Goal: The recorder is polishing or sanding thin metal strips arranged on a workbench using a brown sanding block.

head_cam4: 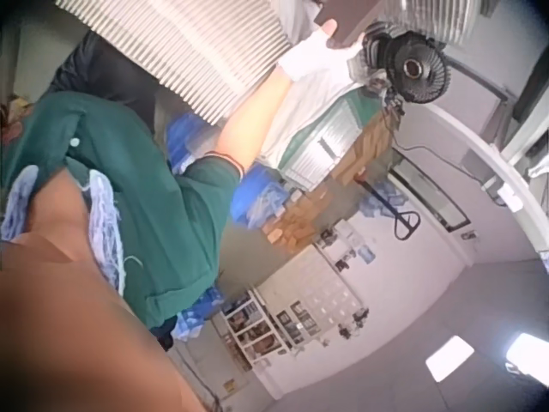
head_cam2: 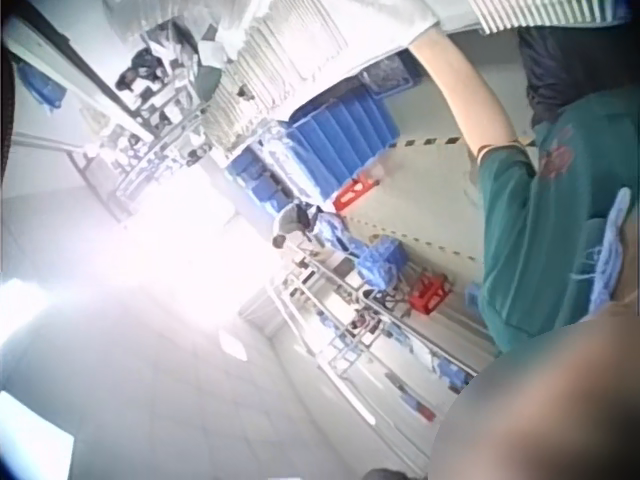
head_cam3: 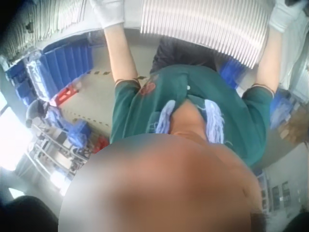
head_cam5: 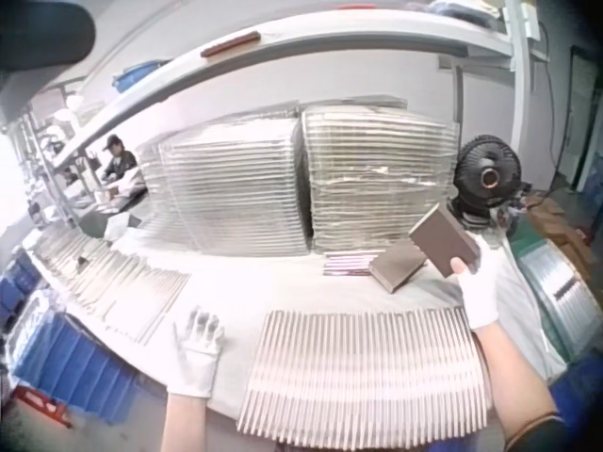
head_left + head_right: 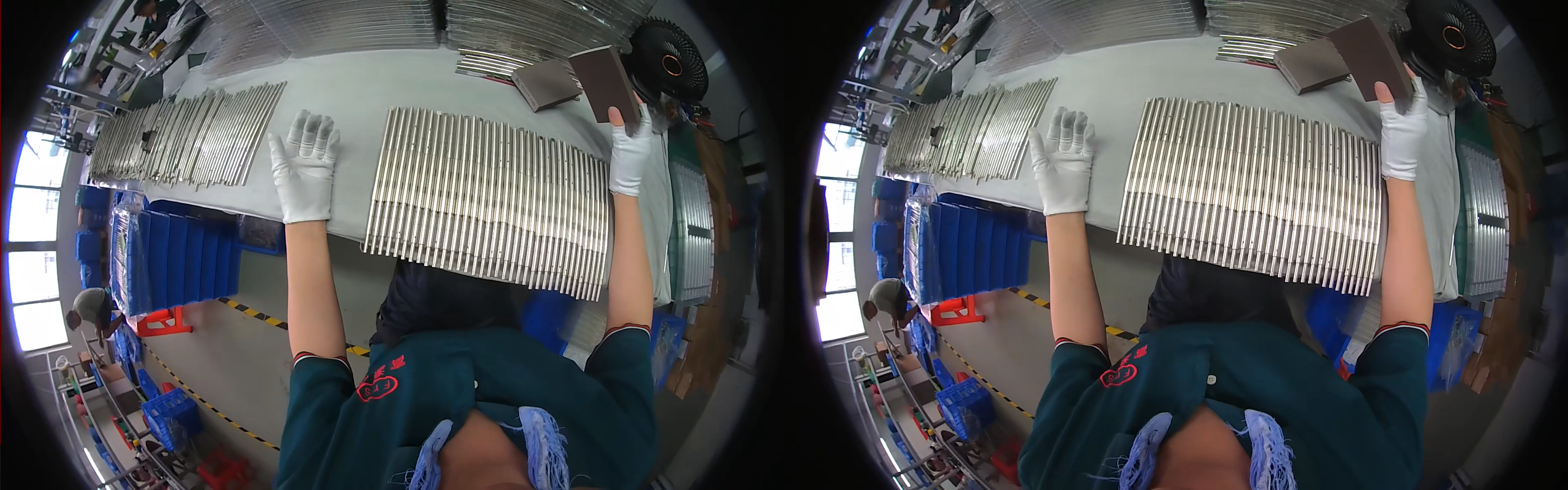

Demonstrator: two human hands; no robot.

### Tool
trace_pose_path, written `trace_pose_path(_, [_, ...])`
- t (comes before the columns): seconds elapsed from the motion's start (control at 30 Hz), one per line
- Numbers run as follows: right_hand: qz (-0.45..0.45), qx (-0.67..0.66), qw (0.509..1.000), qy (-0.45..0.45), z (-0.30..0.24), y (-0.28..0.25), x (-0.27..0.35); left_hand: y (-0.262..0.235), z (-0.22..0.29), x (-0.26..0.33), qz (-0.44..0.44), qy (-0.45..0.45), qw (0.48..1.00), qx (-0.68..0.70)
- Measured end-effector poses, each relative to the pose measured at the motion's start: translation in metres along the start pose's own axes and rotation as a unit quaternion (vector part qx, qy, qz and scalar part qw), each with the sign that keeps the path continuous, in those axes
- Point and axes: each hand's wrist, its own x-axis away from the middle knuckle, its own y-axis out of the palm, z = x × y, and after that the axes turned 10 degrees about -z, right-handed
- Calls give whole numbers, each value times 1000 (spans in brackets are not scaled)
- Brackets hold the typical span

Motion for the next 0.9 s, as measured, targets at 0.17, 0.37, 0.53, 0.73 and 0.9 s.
trace_pose_path(0.17, [6,-1,1000,-10,5,-2,-1,8,-4,2,17,3,1000,-13])
trace_pose_path(0.37, [9,43,999,-2,-4,1,1,10,-3,1,32,5,999,-36])
trace_pose_path(0.53, [7,35,999,-8,-6,3,1,6,-2,1,24,2,999,-32])
trace_pose_path(0.73, [5,19,1000,-4,-2,0,1,5,-3,-1,19,-2,999,-26])
trace_pose_path(0.9, [-1,-6,1000,-17,-5,4,2,-1,1,0,-1,-5,1000,1])
